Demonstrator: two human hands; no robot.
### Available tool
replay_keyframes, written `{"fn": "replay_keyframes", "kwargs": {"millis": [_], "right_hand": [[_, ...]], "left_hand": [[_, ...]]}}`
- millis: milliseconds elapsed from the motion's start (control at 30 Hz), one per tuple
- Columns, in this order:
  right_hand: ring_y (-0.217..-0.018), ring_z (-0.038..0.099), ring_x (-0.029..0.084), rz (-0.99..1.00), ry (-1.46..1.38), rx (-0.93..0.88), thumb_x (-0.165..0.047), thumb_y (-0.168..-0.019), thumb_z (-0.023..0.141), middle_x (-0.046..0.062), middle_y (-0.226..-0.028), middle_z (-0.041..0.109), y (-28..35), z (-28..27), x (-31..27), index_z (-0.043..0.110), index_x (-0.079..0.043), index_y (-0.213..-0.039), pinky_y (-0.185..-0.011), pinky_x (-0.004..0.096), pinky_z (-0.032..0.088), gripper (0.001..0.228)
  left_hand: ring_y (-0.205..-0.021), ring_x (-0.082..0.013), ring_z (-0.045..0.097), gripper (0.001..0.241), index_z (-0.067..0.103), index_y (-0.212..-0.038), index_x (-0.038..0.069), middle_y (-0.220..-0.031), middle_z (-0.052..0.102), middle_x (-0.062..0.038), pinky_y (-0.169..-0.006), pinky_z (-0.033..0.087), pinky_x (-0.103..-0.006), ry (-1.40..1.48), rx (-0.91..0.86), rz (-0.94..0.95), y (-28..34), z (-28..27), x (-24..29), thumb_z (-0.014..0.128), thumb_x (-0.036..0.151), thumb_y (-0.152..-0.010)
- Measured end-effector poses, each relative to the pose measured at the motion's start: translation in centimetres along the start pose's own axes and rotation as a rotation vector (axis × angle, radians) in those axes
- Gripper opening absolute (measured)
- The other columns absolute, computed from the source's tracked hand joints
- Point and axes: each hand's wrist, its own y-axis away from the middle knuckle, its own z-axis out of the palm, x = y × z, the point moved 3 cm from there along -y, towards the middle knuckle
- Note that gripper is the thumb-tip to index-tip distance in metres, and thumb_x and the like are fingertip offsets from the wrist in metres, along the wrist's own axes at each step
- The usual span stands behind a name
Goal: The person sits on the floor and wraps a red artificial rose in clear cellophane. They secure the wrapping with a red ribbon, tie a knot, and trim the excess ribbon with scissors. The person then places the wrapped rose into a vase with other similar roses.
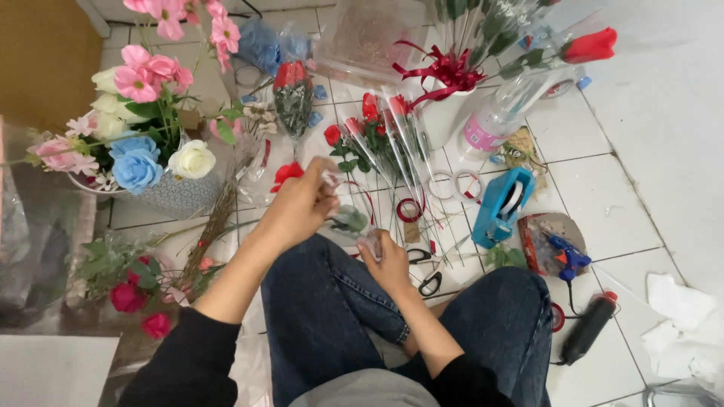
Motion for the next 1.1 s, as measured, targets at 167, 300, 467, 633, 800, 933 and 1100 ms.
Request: {"fn": "replay_keyframes", "kwargs": {"millis": [167, 300, 467, 633, 800, 933, 1100], "right_hand": [[-0.048, 0.06, 0.022, 0.151, -0.266, 0.29, -0.033, -0.082, 0.088, 0.006, -0.051, 0.053, -1.7, -1.3, 0.5, 0.058, -0.013, -0.084, -0.048, 0.03, 0.044, 0.036], [-0.036, 0.055, 0.011, 0.187, -0.394, 0.386, -0.031, -0.086, 0.086, 0.001, -0.04, 0.052, -1.7, -3.9, 1.2, 0.057, -0.015, -0.07, -0.041, 0.023, 0.041, 0.036], [-0.043, 0.056, 0.013, 0.166, -0.436, 0.429, -0.023, -0.087, 0.084, 0.008, -0.047, 0.055, -1.2, -4.9, 1.6, 0.059, -0.009, -0.075, -0.045, 0.026, 0.043, 0.03], [-0.046, 0.05, 0.009, 0.189, -0.512, 0.378, -0.019, -0.088, 0.082, 0.004, -0.048, 0.054, -1.5, -5.3, 0.5, 0.058, -0.01, -0.076, -0.045, 0.026, 0.039, 0.029], [-0.059, 0.041, 0.008, 0.127, -0.697, 0.334, -0.019, -0.092, 0.077, -0.004, -0.064, 0.045, -1.0, -6.1, -0.7, 0.06, -0.011, -0.089, -0.057, 0.025, 0.035, 0.02], [-0.057, 0.044, 0.009, 0.105, -0.711, 0.328, -0.019, -0.092, 0.077, -0.003, -0.062, 0.049, -1.2, -6.0, -0.9, 0.055, -0.013, -0.079, -0.056, 0.025, 0.036, 0.027], [-0.066, 0.063, 0.011, 0.239, -0.615, 0.267, -0.025, -0.09, 0.076, 0.001, -0.073, 0.069, -1.3, -5.2, -0.5, 0.069, -0.007, -0.119, -0.059, 0.026, 0.048, 0.034]], "left_hand": [[-0.104, -0.0554, 0.069, 0.081, 0.021, -0.157, 0.01, -0.118, 0.069, -0.032, -0.087, 0.056, -0.0597, 0.256, 0.019, 0.28, -1.9, -3.0, 10.2, 0.059, -0.009, -0.088], [-0.093, -0.0304, 0.075, 0.032, 0.061, -0.134, 0.007, -0.099, 0.075, -0.012, -0.086, 0.06, -0.0419, 0.359, 0.481, 0.558, -1.8, -5.0, 10.7, 0.064, 0.007, -0.101], [-0.106, -0.0322, 0.064, 0.035, 0.073, -0.113, 0.016, -0.103, 0.072, -0.005, -0.097, 0.046, -0.0459, -0.193, 0.477, 0.707, -2.4, -1.3, 9.0, 0.074, 0.042, -0.091], [-0.112, -0.0251, 0.061, 0.057, 0.068, -0.11, 0.017, -0.101, 0.067, -0.003, -0.101, 0.042, -0.0441, -0.574, 0.48, 0.74, -3.4, 1.1, 9.3, 0.071, 0.065, -0.081], [-0.11, -0.0315, 0.058, 0.076, 0.065, -0.102, 0.008, -0.106, 0.063, -0.009, -0.104, 0.04, -0.0483, -0.558, 0.453, 0.755, -4.4, 0.4, 10.2, 0.047, 0.079, -0.085], [-0.108, -0.0285, 0.062, 0.064, 0.068, -0.08, 0.01, -0.089, 0.065, -0.005, -0.106, 0.039, -0.0506, -0.69, 0.477, 0.831, -4.7, 1.7, 9.4, 0.062, 0.073, -0.088], [-0.109, -0.0208, 0.061, 0.035, 0.065, -0.074, 0.017, -0.092, 0.06, 0.003, -0.098, 0.029, -0.0423, -0.804, 0.581, 0.925, -3.6, 3.1, 10.4, 0.078, 0.042, -0.095]]}}
